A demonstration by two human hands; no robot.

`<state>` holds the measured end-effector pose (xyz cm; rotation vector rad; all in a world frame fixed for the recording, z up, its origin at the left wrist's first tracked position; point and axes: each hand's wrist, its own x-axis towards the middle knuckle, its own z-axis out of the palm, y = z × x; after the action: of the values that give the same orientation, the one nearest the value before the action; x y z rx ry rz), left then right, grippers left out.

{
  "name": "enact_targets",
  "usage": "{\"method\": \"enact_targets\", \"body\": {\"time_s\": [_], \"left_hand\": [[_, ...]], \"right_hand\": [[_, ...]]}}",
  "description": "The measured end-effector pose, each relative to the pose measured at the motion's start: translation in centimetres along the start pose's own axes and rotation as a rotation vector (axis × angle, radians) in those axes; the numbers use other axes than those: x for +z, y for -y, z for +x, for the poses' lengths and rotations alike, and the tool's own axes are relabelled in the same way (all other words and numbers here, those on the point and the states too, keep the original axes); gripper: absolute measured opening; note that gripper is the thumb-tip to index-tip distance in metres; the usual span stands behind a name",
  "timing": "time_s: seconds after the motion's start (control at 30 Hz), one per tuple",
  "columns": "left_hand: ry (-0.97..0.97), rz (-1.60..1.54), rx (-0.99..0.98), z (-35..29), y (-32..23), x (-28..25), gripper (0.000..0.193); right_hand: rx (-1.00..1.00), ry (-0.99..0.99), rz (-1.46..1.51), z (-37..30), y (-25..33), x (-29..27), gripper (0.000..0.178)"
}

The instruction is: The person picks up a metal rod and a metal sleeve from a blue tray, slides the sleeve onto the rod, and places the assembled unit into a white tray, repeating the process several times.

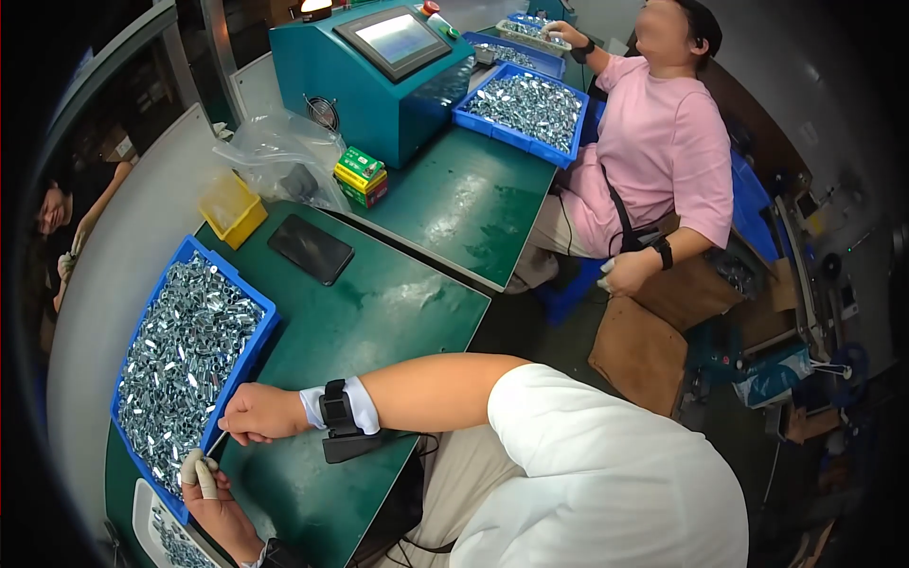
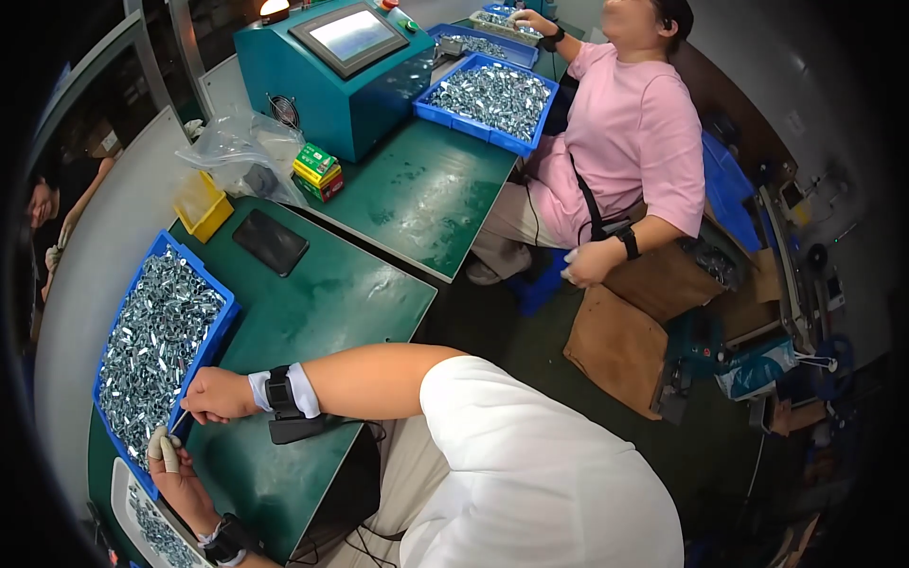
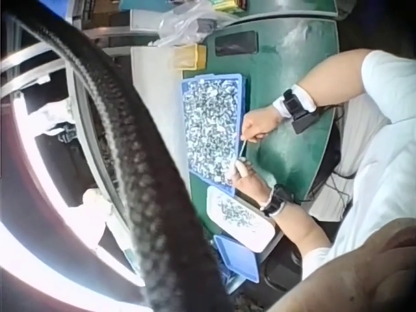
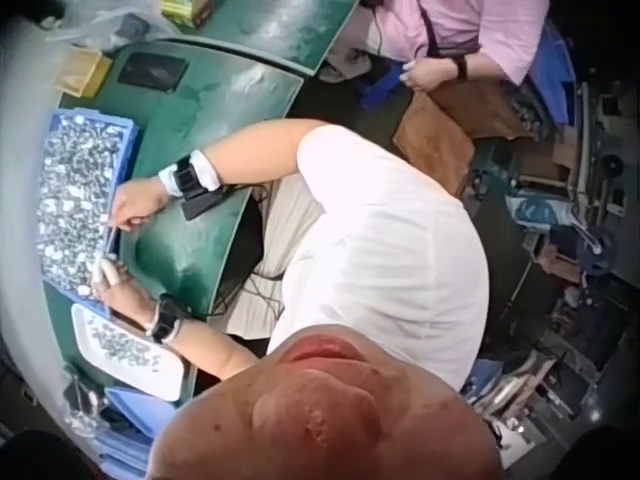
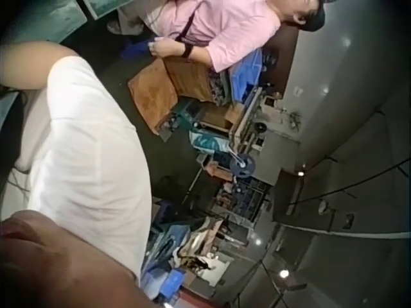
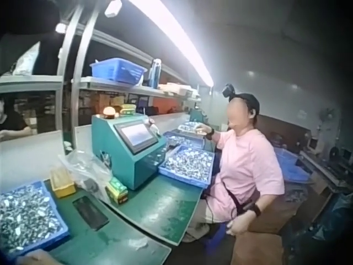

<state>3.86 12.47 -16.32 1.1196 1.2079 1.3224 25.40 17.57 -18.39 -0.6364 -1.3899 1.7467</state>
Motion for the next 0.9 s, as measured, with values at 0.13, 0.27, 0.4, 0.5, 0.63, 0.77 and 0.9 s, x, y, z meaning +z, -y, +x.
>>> {"method": "enact_targets", "body": {"time_s": [0.13, 0.27, 0.4, 0.5, 0.63, 0.77, 0.9], "left_hand": [[-0.006, -0.022, 0.005, -0.5, 0.0, -0.2, 0.026], [-0.058, -0.023, 0.024, -1.1, -1.1, 0.2, 0.026], [-0.03, -0.13, -0.014, -0.2, -1.3, 1.8, 0.021], [-0.069, -0.152, -0.06, -0.3, -1.4, 1.1, 0.02], [-0.087, -0.146, -0.047, -0.6, -1.1, 0.7, 0.019], [-0.08, -0.042, -0.014, -0.8, -1.2, 1.3, 0.018], [-0.065, 0.057, 0.016, -0.8, -1.2, 1.7, 0.017]], "right_hand": [[0.007, 0.009, 0.053, 0.3, -0.5, 0.4, 0.042], [0.07, -0.013, 0.123, 0.5, 0.0, 0.9, 0.039], [0.069, -0.104, -0.006, -0.3, 1.0, -0.8, 0.036], [0.033, -0.074, -0.104, -0.3, 1.4, -0.2, 0.04], [0.046, -0.029, -0.186, -0.4, 0.7, 0.2, 0.041], [0.036, 0.01, -0.21, -0.1, 0.7, 0.4, 0.04], [0.029, -0.005, -0.232, -0.2, 0.5, 0.1, 0.039]]}}
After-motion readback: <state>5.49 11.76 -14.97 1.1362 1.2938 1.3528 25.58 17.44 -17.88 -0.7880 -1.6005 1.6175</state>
